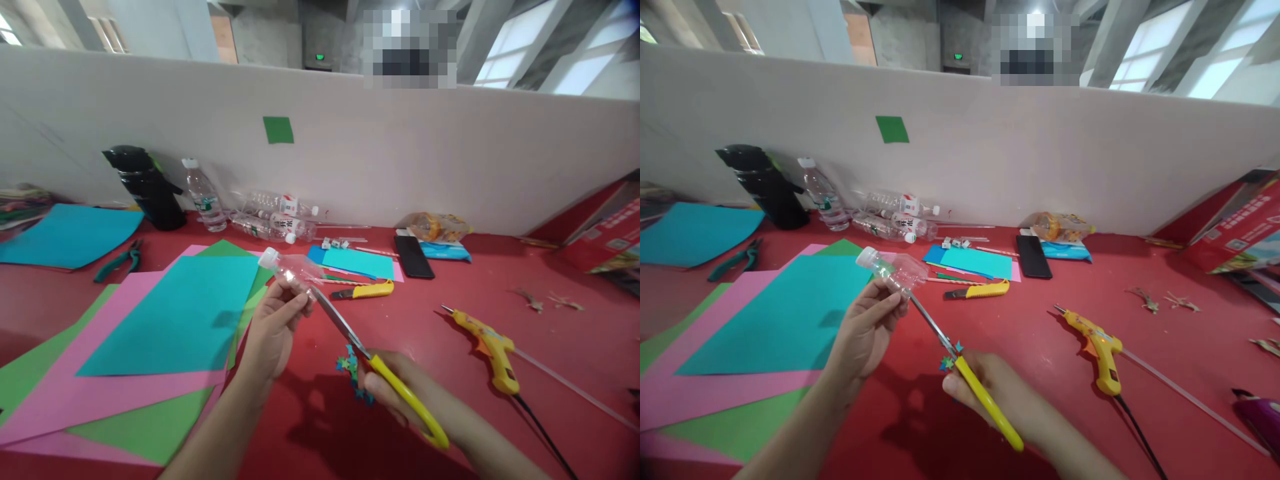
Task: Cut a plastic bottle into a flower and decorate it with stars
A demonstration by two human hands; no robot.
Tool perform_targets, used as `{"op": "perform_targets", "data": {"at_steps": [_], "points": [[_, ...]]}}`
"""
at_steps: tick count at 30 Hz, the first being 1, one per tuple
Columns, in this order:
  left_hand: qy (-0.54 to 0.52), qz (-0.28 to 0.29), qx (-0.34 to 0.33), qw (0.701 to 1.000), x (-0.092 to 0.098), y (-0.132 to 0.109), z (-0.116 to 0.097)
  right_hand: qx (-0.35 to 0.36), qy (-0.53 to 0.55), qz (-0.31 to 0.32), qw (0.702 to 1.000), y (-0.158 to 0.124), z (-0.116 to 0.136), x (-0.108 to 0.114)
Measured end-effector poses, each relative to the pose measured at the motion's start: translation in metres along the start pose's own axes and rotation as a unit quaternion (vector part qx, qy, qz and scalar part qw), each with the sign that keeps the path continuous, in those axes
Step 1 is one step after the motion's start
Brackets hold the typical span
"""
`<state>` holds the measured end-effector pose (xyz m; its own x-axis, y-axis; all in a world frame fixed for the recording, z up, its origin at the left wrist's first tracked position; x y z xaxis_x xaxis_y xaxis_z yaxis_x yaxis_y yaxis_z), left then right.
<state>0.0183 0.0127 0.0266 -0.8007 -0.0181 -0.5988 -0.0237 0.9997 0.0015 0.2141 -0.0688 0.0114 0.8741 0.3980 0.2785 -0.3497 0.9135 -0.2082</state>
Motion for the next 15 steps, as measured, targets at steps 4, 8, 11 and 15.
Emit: {"op": "perform_targets", "data": {"at_steps": [4,8,11,15], "points": [[0.015,-0.011,-0.019,1.0,0.0036,0.0018,0.0018,0.007,-0.015,-0.014,1.0,0.0005,-0.0031,-0.0004],[0.036,-0.019,-0.034,0.999,0.0017,0.0003,0.0027,0.01,-0.022,-0.015,1.0,0.0003,-0.0025,0.0006],[0.055,-0.022,-0.041,0.997,0.0002,-0.0006,0.0016,0.009,-0.037,-0.014,0.999,0.0011,-0.0007,0.002],[0.072,-0.018,-0.042,0.996,0.0003,-0.0007,0.0016,0.01,-0.049,-0.015,0.999,0.0023,0.0005,0.0032]]}}
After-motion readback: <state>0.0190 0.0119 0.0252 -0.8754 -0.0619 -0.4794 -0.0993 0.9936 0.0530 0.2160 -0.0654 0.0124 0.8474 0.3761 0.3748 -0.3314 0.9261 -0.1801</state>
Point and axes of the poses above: each hand's wrist, its own y-axis towards the middle knuckle, its own x-axis out of the back of the hand, z = x × y, the point moved 1 cm from there along y, towards the middle knuckle, and after that the axes turned 6 degrees about -z, right-handed, at the moved point
